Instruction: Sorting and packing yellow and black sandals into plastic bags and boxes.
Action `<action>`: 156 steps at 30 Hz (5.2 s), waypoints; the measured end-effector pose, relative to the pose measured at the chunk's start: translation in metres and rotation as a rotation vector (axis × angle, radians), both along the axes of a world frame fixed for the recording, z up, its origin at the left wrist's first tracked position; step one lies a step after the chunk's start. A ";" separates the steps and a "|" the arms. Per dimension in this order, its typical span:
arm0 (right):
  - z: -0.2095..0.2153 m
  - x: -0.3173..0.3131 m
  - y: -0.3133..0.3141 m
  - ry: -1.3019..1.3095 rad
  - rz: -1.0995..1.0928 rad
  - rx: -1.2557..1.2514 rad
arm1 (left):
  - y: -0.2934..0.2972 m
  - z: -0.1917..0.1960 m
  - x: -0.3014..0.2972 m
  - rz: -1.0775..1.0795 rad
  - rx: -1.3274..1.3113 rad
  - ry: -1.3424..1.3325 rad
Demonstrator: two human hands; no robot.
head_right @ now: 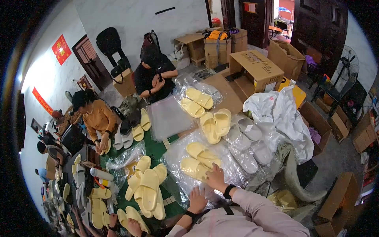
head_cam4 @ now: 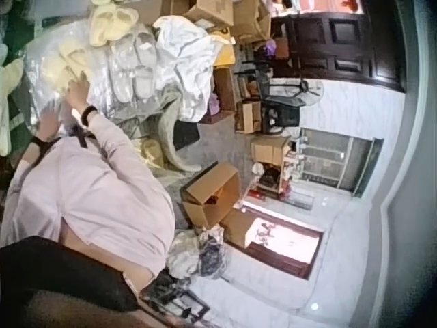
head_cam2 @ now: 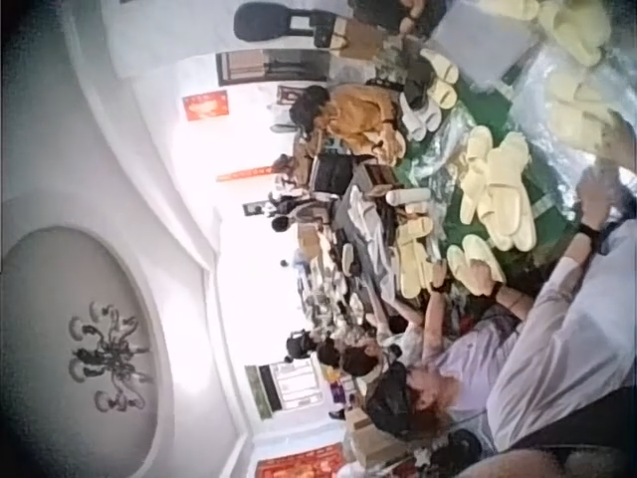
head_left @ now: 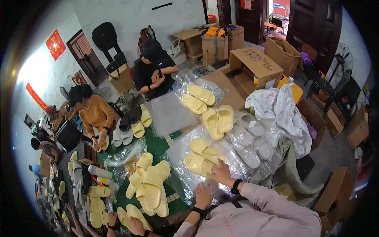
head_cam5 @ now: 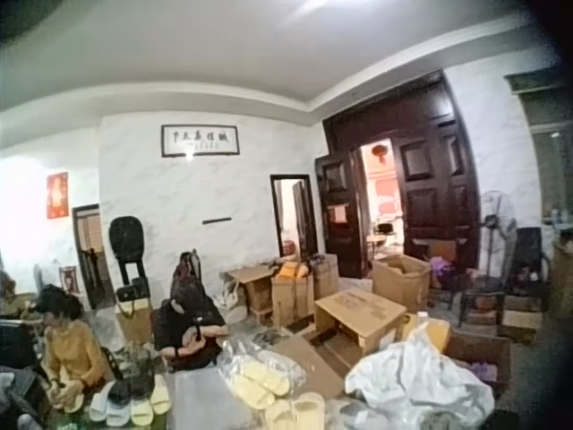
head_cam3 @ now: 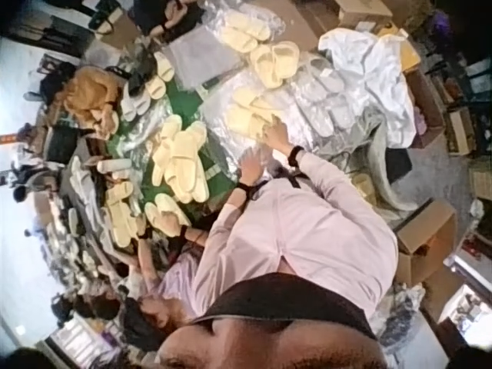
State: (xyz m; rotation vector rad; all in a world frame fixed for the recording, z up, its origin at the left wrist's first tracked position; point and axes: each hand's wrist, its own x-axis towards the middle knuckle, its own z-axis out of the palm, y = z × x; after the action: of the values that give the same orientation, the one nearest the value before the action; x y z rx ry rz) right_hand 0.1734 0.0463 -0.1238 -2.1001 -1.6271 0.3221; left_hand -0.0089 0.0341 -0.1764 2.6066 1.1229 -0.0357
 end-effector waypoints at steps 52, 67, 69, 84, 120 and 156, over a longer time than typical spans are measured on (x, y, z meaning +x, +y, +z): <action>-0.055 0.034 -0.053 0.228 0.377 -0.017 | 0.016 -0.006 0.024 0.919 -0.298 -0.618; -0.021 -0.008 -0.002 -0.229 0.255 -0.159 | 0.021 -0.035 -0.001 0.499 -0.524 -0.225; -0.021 -0.012 0.011 -0.034 0.087 -0.181 | 0.021 -0.033 -0.001 0.426 -0.610 -0.145; -0.064 0.028 -0.045 0.154 0.060 -0.223 | 0.014 -0.050 -0.006 0.545 -0.452 -0.125; 0.152 0.022 -0.007 -0.022 0.316 0.104 | 0.037 0.201 -0.016 0.321 -1.341 -1.093; 0.005 -0.010 -0.020 -0.214 0.715 -0.660 | -0.017 0.113 -0.008 0.068 -0.656 -0.267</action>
State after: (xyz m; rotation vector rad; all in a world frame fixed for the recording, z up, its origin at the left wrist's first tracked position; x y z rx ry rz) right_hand 0.1633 0.0265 -0.1187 -1.9120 -2.6548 1.0056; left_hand -0.0169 0.0176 -0.0637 1.9262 0.9089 -0.0326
